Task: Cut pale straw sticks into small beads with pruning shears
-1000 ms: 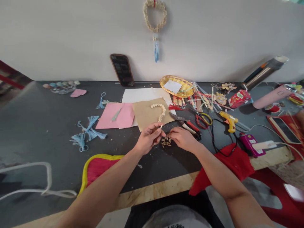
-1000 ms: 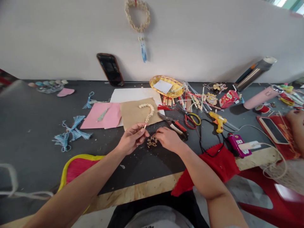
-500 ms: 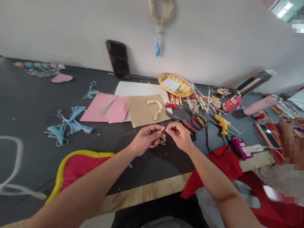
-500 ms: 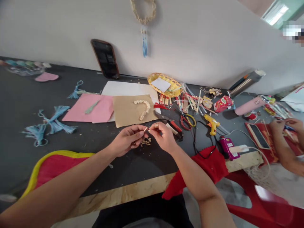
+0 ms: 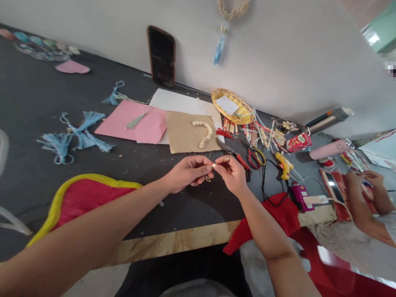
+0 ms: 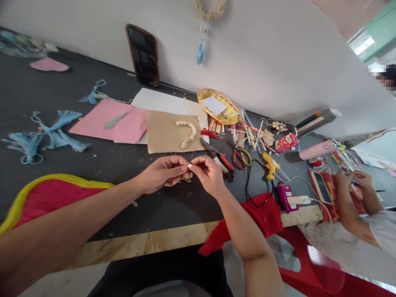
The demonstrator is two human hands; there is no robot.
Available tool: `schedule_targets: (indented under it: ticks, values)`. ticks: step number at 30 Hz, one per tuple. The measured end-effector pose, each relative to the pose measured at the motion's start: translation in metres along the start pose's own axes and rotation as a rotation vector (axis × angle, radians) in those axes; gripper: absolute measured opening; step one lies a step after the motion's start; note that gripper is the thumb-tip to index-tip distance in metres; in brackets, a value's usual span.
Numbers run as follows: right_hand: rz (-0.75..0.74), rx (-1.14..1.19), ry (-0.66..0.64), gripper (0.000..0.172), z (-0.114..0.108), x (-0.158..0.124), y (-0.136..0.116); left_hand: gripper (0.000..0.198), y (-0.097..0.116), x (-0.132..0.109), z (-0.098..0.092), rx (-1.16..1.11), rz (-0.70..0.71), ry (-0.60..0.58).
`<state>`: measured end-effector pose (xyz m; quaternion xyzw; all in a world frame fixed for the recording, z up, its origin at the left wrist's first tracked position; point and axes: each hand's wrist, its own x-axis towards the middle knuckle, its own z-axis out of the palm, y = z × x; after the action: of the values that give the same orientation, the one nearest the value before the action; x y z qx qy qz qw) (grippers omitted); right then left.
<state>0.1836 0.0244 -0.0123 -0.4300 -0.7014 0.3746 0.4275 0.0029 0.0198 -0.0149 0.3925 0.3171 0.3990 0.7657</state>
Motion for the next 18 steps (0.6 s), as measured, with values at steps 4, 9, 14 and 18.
schedule_targets:
  ticks: [4,9,14,18]
  values:
    - [-0.005,-0.055,-0.057,0.016,-0.0040,0.0013,-0.0016,0.017,-0.0019,0.0006,-0.0011,0.044,0.043,-0.011]
    - [-0.086,-0.096,-0.070,0.011,-0.0089,0.0013,0.0011,0.021,-0.0024,0.0001,-0.0006,0.178,0.092,0.001]
    - [-0.150,-0.117,-0.058,0.008,-0.0094,0.0007,0.0038,0.025,0.0001,-0.0026,0.0014,0.309,0.140,-0.007]
    - [-0.181,-0.120,-0.053,0.007,-0.0106,0.0007,0.0046,0.025,0.0013,-0.0045,0.0028,0.346,0.151,0.000]
